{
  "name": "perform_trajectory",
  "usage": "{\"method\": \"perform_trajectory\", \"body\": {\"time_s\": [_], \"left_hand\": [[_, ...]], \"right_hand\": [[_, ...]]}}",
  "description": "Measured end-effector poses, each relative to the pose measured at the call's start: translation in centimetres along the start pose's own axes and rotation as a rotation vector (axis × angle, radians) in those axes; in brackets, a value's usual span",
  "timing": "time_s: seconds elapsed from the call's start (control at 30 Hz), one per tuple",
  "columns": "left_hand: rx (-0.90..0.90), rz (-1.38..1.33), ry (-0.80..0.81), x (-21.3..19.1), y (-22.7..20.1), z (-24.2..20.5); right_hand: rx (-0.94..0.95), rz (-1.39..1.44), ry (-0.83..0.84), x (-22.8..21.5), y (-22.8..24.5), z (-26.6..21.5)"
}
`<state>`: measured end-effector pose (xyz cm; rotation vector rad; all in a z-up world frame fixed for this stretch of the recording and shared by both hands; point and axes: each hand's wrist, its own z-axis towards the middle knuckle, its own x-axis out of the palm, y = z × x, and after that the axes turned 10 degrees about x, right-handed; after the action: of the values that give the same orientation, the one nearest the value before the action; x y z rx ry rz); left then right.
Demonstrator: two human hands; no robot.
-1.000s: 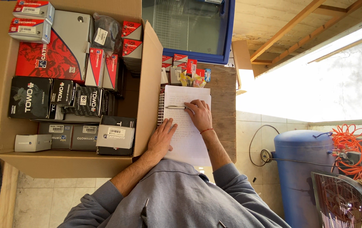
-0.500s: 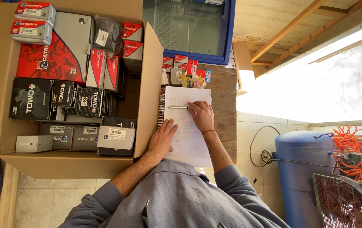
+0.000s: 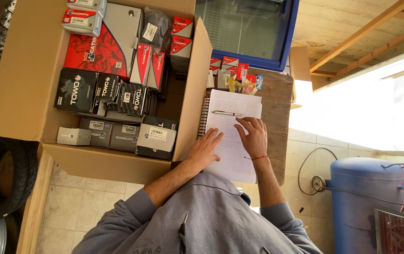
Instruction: The person repeatedly picks up small boxes from a large cardboard box, opens them to reveal black cylindrical items, and places them back. The person also writes on a notepad and moves boxes between the large box and a nearby shelf.
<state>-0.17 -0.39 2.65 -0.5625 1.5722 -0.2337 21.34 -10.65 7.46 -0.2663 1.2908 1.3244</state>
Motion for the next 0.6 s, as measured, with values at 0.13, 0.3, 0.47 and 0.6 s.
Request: {"method": "perform_trajectory", "body": {"time_s": [0.13, 0.3, 0.47, 0.6], "left_hand": [[0.043, -0.093, -0.082, -4.1, -0.6, -1.4], [0.123, -0.251, -0.328, -13.5, -2.8, -5.8], [0.085, -0.178, -0.319, -20.3, -1.3, -10.8], [-0.105, -0.019, -0.207, -24.1, 0.7, -14.2]], "right_hand": [[-0.009, 0.027, -0.002, -0.7, 1.6, -0.5], [-0.021, 0.082, 0.010, -1.2, 3.3, -0.9], [-0.072, 0.149, 0.032, -1.5, 6.5, -1.3], [-0.092, 0.220, 0.076, -2.2, 10.0, -1.9]]}}
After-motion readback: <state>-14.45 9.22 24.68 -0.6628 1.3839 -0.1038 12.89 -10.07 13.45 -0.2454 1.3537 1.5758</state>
